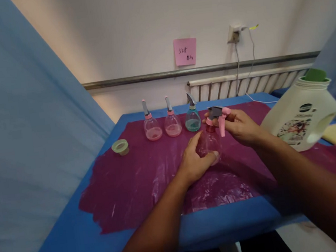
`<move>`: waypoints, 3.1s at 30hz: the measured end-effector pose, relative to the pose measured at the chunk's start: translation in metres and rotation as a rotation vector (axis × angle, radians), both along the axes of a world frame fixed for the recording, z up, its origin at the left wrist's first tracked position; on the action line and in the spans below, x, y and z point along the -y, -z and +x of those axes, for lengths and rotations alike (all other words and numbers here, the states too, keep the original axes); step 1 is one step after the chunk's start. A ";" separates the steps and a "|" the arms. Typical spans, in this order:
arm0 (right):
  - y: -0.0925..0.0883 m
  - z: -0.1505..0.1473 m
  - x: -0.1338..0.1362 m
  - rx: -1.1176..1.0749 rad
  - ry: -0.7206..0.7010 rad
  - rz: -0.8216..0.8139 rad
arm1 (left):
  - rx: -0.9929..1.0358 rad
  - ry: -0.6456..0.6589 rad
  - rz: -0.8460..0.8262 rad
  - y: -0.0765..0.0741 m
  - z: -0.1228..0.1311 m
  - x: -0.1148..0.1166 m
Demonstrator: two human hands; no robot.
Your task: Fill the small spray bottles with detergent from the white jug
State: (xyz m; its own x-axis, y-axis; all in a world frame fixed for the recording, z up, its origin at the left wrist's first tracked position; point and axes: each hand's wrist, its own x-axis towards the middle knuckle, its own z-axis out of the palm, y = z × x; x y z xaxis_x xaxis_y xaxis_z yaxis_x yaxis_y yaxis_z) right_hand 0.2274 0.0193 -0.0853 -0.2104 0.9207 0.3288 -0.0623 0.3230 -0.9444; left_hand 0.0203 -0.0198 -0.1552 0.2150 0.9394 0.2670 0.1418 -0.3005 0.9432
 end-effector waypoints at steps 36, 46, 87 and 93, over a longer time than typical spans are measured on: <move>0.050 0.004 -0.003 -0.202 -0.019 -0.084 | 0.061 0.119 -0.160 0.001 -0.002 0.000; 0.054 0.008 -0.003 -0.183 -0.040 -0.087 | 0.194 0.205 -0.259 -0.001 -0.003 0.002; 0.055 -0.009 0.002 -0.356 0.043 -0.260 | 0.311 0.253 -0.249 -0.005 -0.004 0.009; 0.055 -0.018 0.007 -0.401 0.007 -0.295 | 0.000 0.181 -0.023 -0.005 -0.008 0.011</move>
State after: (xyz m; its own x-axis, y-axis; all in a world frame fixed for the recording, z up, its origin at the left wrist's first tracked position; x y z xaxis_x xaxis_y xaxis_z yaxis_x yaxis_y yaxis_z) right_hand 0.2095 0.0125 -0.1400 -0.1146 0.9876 0.1073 -0.4378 0.0468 -0.8978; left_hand 0.0126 -0.0312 -0.1506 0.3813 0.8912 0.2457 0.0874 -0.2994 0.9501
